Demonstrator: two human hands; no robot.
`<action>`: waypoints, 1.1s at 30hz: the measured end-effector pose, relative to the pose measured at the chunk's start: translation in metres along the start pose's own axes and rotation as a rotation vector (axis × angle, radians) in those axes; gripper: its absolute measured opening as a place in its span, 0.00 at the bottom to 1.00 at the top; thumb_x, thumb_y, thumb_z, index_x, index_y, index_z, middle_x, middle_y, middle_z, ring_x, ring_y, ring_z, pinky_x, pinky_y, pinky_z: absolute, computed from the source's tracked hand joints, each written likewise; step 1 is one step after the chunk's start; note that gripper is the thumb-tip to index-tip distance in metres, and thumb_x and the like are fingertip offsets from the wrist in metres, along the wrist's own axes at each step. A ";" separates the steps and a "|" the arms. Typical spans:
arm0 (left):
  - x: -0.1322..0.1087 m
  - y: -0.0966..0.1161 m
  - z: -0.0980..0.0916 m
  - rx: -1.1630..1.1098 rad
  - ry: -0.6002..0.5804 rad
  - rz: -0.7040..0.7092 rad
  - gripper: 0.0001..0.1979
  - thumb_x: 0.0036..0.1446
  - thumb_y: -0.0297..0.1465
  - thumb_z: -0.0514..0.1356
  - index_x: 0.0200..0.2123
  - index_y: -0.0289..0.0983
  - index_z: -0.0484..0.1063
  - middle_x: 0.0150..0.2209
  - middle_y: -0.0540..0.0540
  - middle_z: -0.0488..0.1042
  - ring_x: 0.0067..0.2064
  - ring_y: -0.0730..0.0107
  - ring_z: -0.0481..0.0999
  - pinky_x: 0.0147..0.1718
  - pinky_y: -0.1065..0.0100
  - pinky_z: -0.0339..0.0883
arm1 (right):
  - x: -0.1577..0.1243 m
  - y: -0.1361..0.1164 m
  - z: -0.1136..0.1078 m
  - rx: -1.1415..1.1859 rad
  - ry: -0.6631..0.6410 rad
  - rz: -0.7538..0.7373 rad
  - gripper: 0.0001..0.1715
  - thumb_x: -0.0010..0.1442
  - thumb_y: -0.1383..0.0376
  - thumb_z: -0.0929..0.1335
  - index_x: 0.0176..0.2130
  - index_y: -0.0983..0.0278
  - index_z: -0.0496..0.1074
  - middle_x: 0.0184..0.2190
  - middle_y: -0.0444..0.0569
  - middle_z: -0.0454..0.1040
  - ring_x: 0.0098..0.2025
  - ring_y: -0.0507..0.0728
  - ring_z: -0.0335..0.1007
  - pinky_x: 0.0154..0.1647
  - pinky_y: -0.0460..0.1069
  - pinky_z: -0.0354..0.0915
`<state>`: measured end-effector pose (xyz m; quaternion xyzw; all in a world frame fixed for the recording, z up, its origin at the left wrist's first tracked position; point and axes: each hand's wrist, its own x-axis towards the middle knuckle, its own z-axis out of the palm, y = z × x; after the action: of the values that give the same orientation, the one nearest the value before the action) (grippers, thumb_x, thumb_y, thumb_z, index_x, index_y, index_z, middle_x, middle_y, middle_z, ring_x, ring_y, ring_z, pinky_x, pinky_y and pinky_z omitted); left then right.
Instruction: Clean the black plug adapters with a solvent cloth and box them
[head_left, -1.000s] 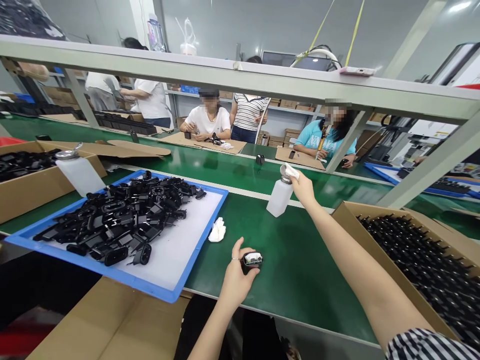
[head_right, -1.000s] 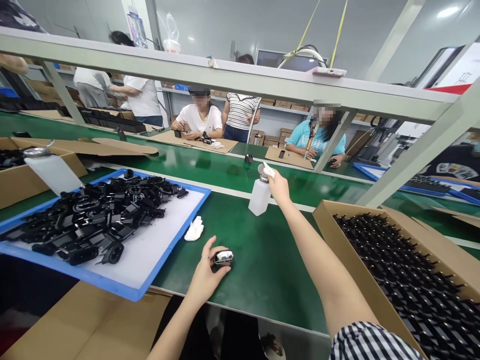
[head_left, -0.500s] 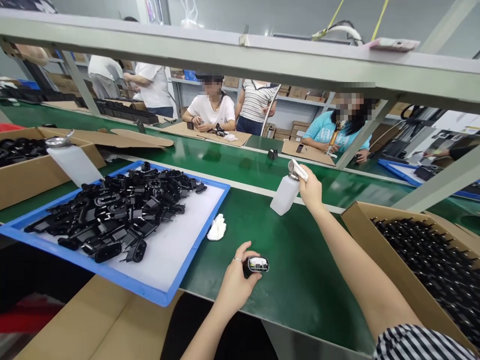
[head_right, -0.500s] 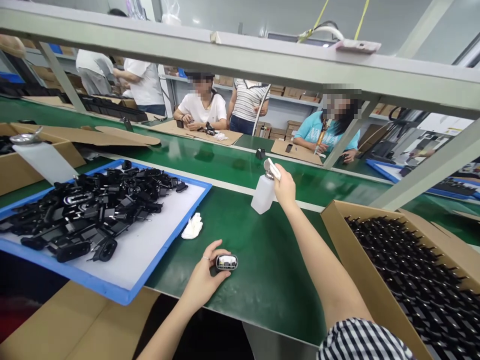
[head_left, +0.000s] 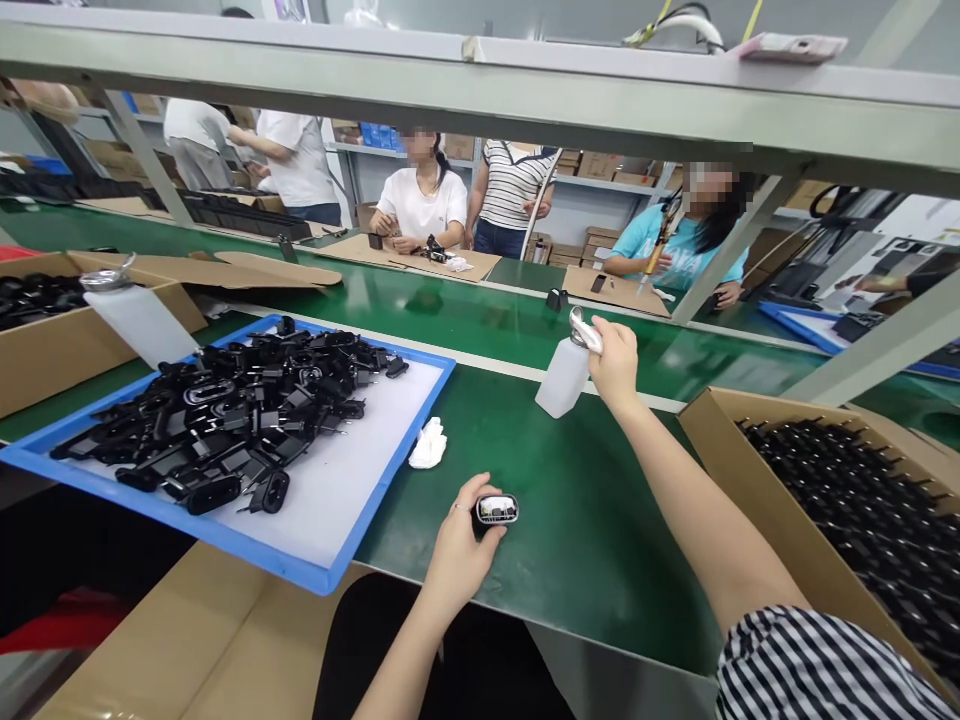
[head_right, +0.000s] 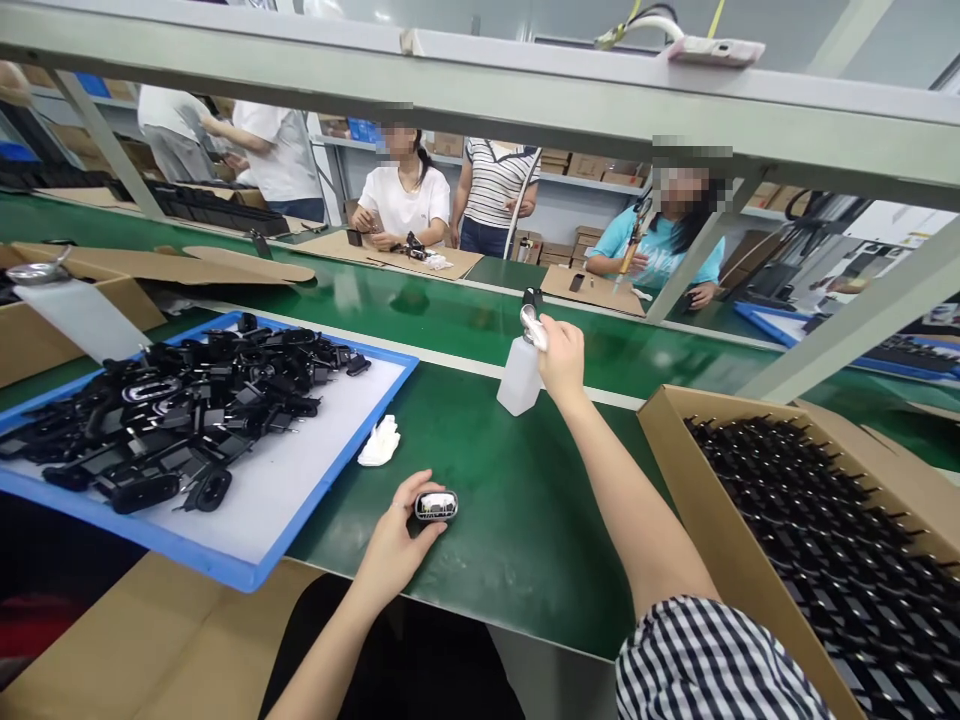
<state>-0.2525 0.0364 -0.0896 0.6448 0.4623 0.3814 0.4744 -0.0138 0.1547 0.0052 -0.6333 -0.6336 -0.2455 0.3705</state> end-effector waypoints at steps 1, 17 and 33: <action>0.000 0.000 0.000 0.000 0.001 0.008 0.24 0.42 0.22 0.53 0.45 0.41 0.53 0.40 0.50 0.68 0.44 0.71 0.64 0.44 0.67 0.54 | 0.001 -0.001 0.000 0.006 -0.003 -0.004 0.20 0.49 0.71 0.55 0.41 0.68 0.64 0.35 0.54 0.67 0.41 0.59 0.59 0.44 0.53 0.53; 0.003 -0.004 -0.002 -0.171 -0.056 -0.009 0.31 0.39 0.21 0.56 0.48 0.40 0.51 0.39 0.49 0.69 0.41 0.71 0.67 0.44 0.65 0.56 | -0.105 -0.084 -0.030 0.951 -0.519 0.637 0.12 0.44 0.62 0.62 0.29 0.67 0.68 0.28 0.49 0.72 0.31 0.57 0.66 0.31 0.51 0.62; 0.003 -0.004 0.000 -0.207 -0.016 -0.065 0.40 0.37 0.20 0.58 0.53 0.41 0.41 0.37 0.50 0.70 0.40 0.72 0.68 0.44 0.64 0.57 | -0.150 -0.091 -0.050 1.027 -0.649 0.516 0.12 0.46 0.64 0.61 0.33 0.62 0.70 0.33 0.45 0.72 0.36 0.56 0.66 0.39 0.52 0.61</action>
<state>-0.2528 0.0401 -0.0933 0.5801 0.4372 0.4063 0.5543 -0.1067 0.0154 -0.0669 -0.5497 -0.5775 0.3879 0.4626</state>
